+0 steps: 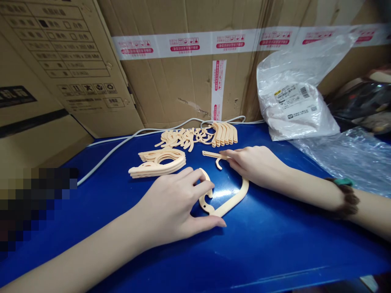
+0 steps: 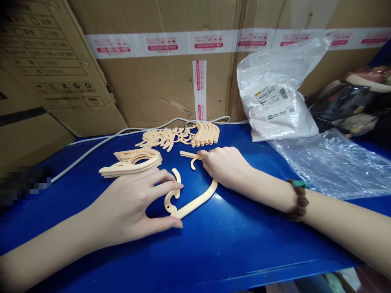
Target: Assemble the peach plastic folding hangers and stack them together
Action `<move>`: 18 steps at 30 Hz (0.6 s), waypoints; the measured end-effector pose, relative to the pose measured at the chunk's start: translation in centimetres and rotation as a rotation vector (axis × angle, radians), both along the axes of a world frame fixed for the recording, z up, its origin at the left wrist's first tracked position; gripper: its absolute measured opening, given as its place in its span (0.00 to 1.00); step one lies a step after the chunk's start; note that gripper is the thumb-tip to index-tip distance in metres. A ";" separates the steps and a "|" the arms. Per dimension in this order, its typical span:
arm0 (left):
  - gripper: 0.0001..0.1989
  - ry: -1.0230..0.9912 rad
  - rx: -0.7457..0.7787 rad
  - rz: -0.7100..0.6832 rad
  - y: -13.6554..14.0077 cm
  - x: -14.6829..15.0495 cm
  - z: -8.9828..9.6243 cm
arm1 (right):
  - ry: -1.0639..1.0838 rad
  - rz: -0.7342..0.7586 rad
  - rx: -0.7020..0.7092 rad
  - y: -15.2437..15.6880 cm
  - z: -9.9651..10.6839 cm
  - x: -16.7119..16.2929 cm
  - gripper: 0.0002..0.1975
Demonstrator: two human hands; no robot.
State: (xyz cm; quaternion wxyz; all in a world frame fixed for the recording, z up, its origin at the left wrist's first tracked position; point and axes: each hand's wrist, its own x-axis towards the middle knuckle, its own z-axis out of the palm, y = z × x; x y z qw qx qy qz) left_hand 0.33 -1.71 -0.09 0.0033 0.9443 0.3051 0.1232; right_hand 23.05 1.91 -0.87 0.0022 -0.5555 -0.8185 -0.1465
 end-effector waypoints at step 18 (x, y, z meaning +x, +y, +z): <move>0.15 0.037 -0.099 -0.139 0.3 -0.3 0.1 | -0.055 0.050 -0.033 0.2 0.3 0.1 0.19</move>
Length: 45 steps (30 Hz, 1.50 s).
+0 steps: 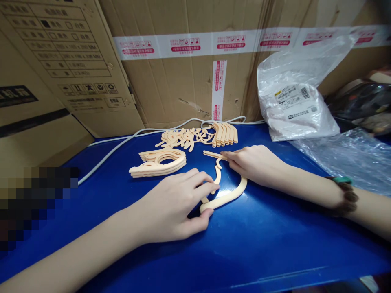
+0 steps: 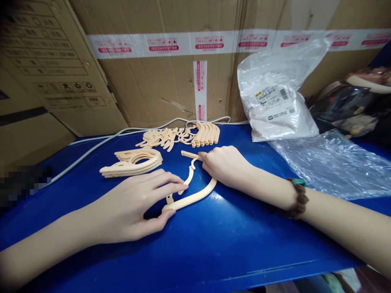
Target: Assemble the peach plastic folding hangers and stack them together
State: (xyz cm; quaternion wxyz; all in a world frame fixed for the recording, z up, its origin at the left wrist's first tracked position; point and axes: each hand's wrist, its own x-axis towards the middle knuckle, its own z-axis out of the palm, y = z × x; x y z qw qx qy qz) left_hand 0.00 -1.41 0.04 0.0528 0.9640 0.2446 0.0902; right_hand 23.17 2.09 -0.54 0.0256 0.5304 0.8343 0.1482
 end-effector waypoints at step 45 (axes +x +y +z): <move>0.13 -0.033 0.279 0.077 1.1 -0.2 -0.7 | -0.042 0.041 -0.003 -0.8 -0.2 -0.7 0.12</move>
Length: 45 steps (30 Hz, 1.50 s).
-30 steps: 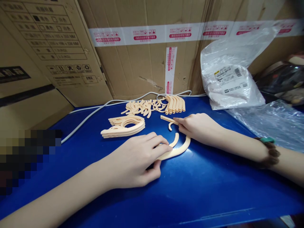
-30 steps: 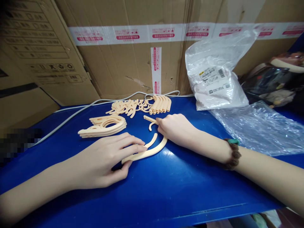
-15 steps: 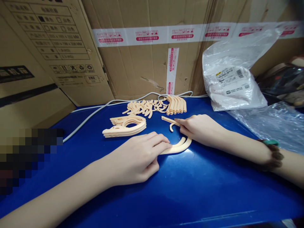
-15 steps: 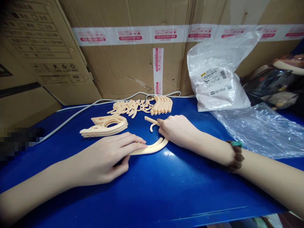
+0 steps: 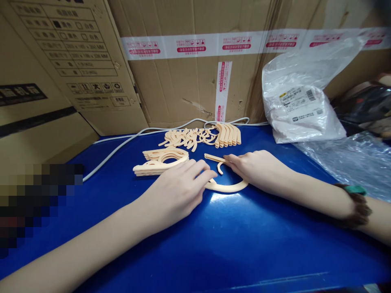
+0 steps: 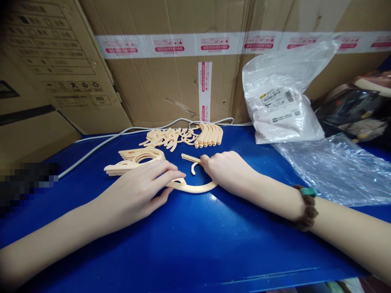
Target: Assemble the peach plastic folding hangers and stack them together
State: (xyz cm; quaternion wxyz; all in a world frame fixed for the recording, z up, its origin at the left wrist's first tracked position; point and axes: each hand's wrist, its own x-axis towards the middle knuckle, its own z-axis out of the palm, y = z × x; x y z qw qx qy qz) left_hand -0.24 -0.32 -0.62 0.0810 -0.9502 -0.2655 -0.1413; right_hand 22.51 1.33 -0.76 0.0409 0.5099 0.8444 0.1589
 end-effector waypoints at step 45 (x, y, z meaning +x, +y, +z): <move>0.09 -0.139 -0.179 0.142 1.6 -1.3 -0.1 | 0.181 0.335 0.043 -1.6 -0.6 -0.6 0.17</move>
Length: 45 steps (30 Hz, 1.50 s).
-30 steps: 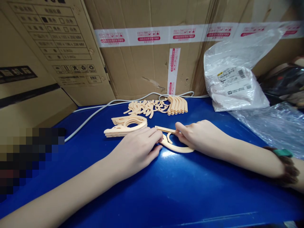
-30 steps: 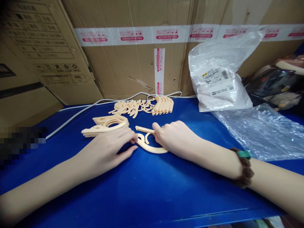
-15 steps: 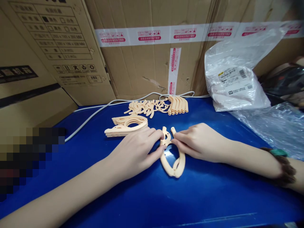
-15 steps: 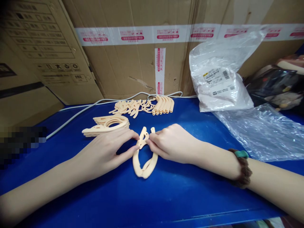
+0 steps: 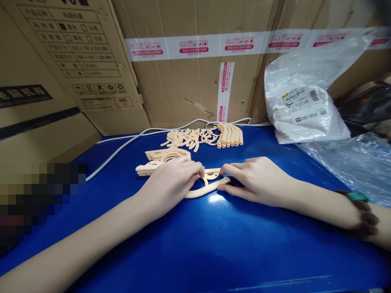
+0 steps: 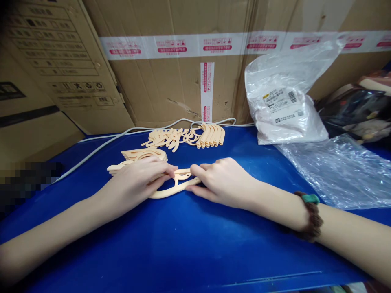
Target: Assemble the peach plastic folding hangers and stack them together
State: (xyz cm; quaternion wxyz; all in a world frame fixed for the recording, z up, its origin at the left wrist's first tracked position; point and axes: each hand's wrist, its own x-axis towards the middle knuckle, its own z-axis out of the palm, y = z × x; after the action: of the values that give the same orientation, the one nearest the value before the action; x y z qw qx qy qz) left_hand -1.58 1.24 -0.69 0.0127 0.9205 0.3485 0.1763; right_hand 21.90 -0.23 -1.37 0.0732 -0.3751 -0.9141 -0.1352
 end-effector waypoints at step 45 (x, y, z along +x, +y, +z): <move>0.15 0.096 0.177 -0.214 -2.3 0.7 0.4 | 0.189 -0.391 -0.007 9.9 0.7 -7.9 0.20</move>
State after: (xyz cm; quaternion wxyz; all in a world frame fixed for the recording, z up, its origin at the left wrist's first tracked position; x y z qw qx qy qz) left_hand -0.84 -1.08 -0.34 -0.0668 0.9573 0.2316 0.1598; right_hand 14.03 9.65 -0.68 0.1295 -0.5566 -0.8135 -0.1077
